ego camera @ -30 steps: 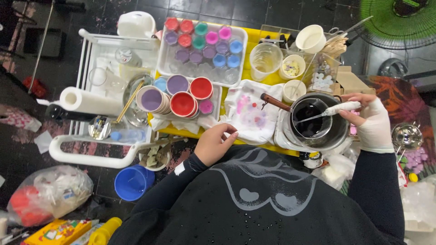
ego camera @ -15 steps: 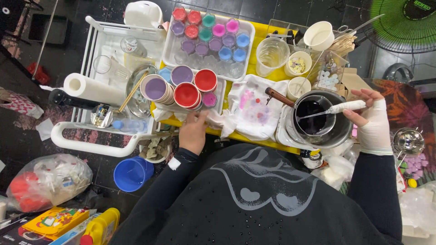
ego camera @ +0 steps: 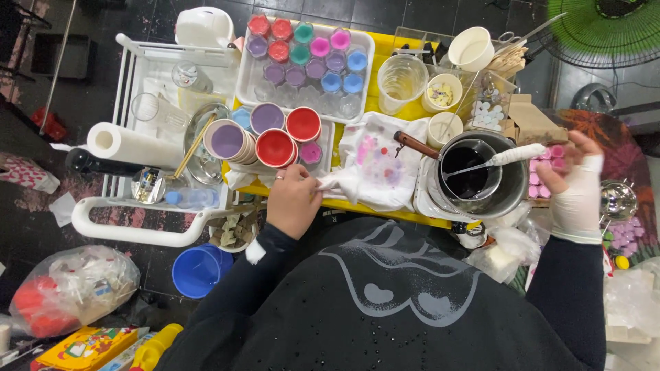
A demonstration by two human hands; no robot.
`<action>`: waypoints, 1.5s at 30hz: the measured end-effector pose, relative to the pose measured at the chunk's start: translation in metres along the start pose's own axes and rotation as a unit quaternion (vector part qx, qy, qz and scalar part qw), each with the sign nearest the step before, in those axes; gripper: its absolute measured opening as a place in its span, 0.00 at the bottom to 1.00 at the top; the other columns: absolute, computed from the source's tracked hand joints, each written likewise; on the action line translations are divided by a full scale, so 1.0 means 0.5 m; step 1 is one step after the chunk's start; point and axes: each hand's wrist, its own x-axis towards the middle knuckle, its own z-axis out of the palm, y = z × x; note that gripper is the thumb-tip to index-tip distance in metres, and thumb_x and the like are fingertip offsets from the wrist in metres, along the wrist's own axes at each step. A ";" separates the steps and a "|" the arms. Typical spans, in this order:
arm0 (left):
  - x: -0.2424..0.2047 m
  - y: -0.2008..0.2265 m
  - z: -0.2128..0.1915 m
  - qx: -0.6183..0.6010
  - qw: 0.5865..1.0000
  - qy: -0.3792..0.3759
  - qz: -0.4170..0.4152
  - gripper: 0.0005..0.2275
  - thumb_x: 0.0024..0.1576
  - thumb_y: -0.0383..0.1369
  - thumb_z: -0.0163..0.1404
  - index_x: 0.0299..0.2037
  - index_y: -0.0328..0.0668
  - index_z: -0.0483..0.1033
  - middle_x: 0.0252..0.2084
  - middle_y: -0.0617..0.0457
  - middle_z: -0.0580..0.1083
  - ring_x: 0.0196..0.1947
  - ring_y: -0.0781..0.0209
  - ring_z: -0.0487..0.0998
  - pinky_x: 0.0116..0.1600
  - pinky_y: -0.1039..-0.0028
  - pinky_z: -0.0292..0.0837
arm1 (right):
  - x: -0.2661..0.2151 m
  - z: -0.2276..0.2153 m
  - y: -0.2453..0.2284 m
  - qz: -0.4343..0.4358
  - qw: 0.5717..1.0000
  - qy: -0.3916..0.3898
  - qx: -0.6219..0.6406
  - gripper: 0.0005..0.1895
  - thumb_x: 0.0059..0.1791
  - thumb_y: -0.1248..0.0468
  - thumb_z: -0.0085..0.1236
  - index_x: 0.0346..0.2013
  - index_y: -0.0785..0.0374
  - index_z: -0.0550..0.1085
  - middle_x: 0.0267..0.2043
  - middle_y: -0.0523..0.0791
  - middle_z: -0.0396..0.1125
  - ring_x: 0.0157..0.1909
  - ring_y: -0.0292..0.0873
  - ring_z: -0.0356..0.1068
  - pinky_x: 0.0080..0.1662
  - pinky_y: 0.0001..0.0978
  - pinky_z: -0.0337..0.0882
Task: Cleaning a purple wax candle mold with a tissue after extracting the candle.
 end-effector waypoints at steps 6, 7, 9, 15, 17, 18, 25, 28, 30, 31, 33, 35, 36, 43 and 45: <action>0.045 0.045 -0.086 -0.168 0.983 -0.070 -0.007 0.07 0.51 0.31 0.58 0.36 0.39 0.78 0.37 0.47 0.76 0.38 0.47 0.78 0.43 0.61 0.73 | -0.043 0.058 -0.167 -0.174 0.928 0.163 -0.287 0.27 0.57 0.60 0.66 0.66 0.64 0.65 0.75 0.51 0.55 0.71 0.47 0.56 0.68 0.40 0.57; 0.056 0.051 -0.094 -0.168 0.983 -0.071 -0.004 0.07 0.51 0.31 0.58 0.36 0.39 0.78 0.37 0.47 0.76 0.38 0.47 0.78 0.43 0.61 0.73 | -0.050 0.085 -0.184 -0.174 0.927 0.166 -0.287 0.27 0.57 0.60 0.66 0.66 0.64 0.65 0.75 0.51 0.55 0.71 0.47 0.56 0.68 0.40 0.57; 0.077 0.062 -0.112 -0.224 0.963 -0.149 -0.029 0.08 0.53 0.33 0.57 0.40 0.39 0.78 0.33 0.45 0.77 0.33 0.47 0.80 0.38 0.63 0.74 | -0.064 0.140 -0.217 -0.256 0.935 0.083 -0.230 0.17 0.59 0.61 0.64 0.57 0.60 0.66 0.68 0.44 0.58 0.73 0.44 0.57 0.76 0.39 0.56; 0.117 0.101 -0.140 -0.258 0.943 -0.210 0.006 0.10 0.53 0.32 0.54 0.44 0.40 0.78 0.32 0.45 0.78 0.28 0.50 0.80 0.36 0.67 0.74 | -0.048 0.391 -0.368 -0.247 0.909 -0.241 -0.235 0.35 0.40 0.55 0.70 0.57 0.64 0.70 0.61 0.53 0.67 0.65 0.53 0.64 0.64 0.44 0.62; 0.119 0.089 -0.136 -0.275 0.936 -0.220 0.026 0.10 0.53 0.31 0.54 0.44 0.39 0.79 0.33 0.45 0.78 0.30 0.52 0.80 0.36 0.68 0.74 | -0.033 0.422 -0.359 -0.201 0.904 -0.283 -0.250 0.32 0.41 0.55 0.69 0.57 0.63 0.71 0.55 0.52 0.69 0.59 0.51 0.67 0.59 0.41 0.65; 0.120 0.083 -0.134 -0.292 0.928 -0.227 0.043 0.10 0.53 0.30 0.54 0.44 0.38 0.79 0.33 0.45 0.78 0.31 0.55 0.80 0.37 0.69 0.74 | -0.025 0.438 -0.355 -0.155 0.895 -0.327 -0.261 0.30 0.43 0.55 0.69 0.56 0.62 0.73 0.49 0.51 0.72 0.53 0.49 0.70 0.54 0.39 0.68; 0.111 0.006 -0.067 -0.477 0.834 -0.279 -0.017 0.11 0.58 0.24 0.54 0.50 0.37 0.73 0.43 0.53 0.76 0.42 0.68 0.78 0.46 0.77 0.75 | -0.019 0.467 -0.357 0.168 0.859 -0.422 -0.235 0.16 0.45 0.55 0.66 0.44 0.56 0.77 0.30 0.46 0.72 0.31 0.42 0.72 0.38 0.36 0.72; 0.104 -0.012 0.003 -0.588 0.739 -0.327 -0.044 0.15 0.60 0.24 0.55 0.55 0.38 0.66 0.48 0.53 0.74 0.47 0.69 0.76 0.50 0.78 0.75 | -0.023 0.479 -0.336 0.013 0.898 -0.426 -0.110 0.14 0.43 0.60 0.69 0.38 0.60 0.74 0.40 0.48 0.68 0.41 0.44 0.69 0.45 0.35 0.69; 0.097 -0.005 0.057 -0.673 0.643 -0.363 -0.043 0.17 0.62 0.25 0.54 0.58 0.40 0.61 0.50 0.51 0.74 0.50 0.67 0.77 0.52 0.77 0.75 | -0.026 0.492 -0.343 -0.183 0.911 -0.368 0.019 0.14 0.43 0.66 0.70 0.34 0.61 0.69 0.54 0.54 0.62 0.57 0.49 0.63 0.56 0.35 0.64; 0.105 -0.004 0.055 -0.672 0.643 -0.363 -0.043 0.17 0.62 0.25 0.54 0.58 0.40 0.61 0.50 0.51 0.74 0.50 0.67 0.77 0.52 0.77 0.75 | -0.031 0.488 -0.324 -0.183 0.912 -0.367 0.019 0.14 0.43 0.66 0.70 0.34 0.61 0.69 0.54 0.54 0.62 0.57 0.49 0.63 0.56 0.35 0.64; 0.120 0.001 0.052 -0.632 0.686 -0.359 -0.024 0.16 0.63 0.27 0.54 0.56 0.40 0.61 0.49 0.50 0.74 0.49 0.67 0.77 0.52 0.76 0.75 | -0.041 0.480 -0.286 -0.104 0.929 -0.342 0.096 0.14 0.46 0.70 0.68 0.34 0.60 0.68 0.55 0.51 0.67 0.59 0.45 0.66 0.58 0.34 0.67; 0.179 0.015 -0.012 -0.519 0.782 -0.346 0.010 0.15 0.61 0.29 0.56 0.54 0.41 0.65 0.48 0.50 0.75 0.47 0.65 0.78 0.50 0.75 0.76 | -0.054 0.464 -0.278 -0.007 0.937 -0.325 0.129 0.13 0.46 0.72 0.67 0.37 0.61 0.69 0.52 0.48 0.69 0.54 0.42 0.70 0.54 0.33 0.70; 0.207 0.022 -0.043 -0.394 0.859 -0.325 0.043 0.13 0.60 0.31 0.57 0.51 0.41 0.68 0.46 0.50 0.77 0.45 0.63 0.79 0.49 0.73 0.76 | -0.061 0.455 -0.273 0.091 0.934 -0.305 0.159 0.12 0.47 0.73 0.66 0.39 0.63 0.71 0.48 0.46 0.72 0.50 0.39 0.73 0.49 0.31 0.73; 0.472 -0.127 -0.012 0.108 0.979 -0.160 0.070 0.09 0.55 0.33 0.57 0.43 0.42 0.79 0.43 0.43 0.78 0.45 0.43 0.80 0.48 0.55 0.76 | -0.100 0.394 -0.239 0.132 0.960 -0.214 0.125 0.14 0.47 0.76 0.64 0.45 0.66 0.72 0.44 0.42 0.71 0.46 0.33 0.72 0.47 0.24 0.73; 0.553 -0.190 0.049 0.273 0.940 -0.205 -0.024 0.08 0.58 0.32 0.53 0.43 0.43 0.82 0.46 0.43 0.79 0.47 0.41 0.80 0.49 0.51 0.75 | -0.108 0.385 -0.231 0.170 0.960 -0.189 0.119 0.14 0.46 0.77 0.63 0.45 0.67 0.73 0.42 0.41 0.72 0.44 0.32 0.72 0.46 0.24 0.72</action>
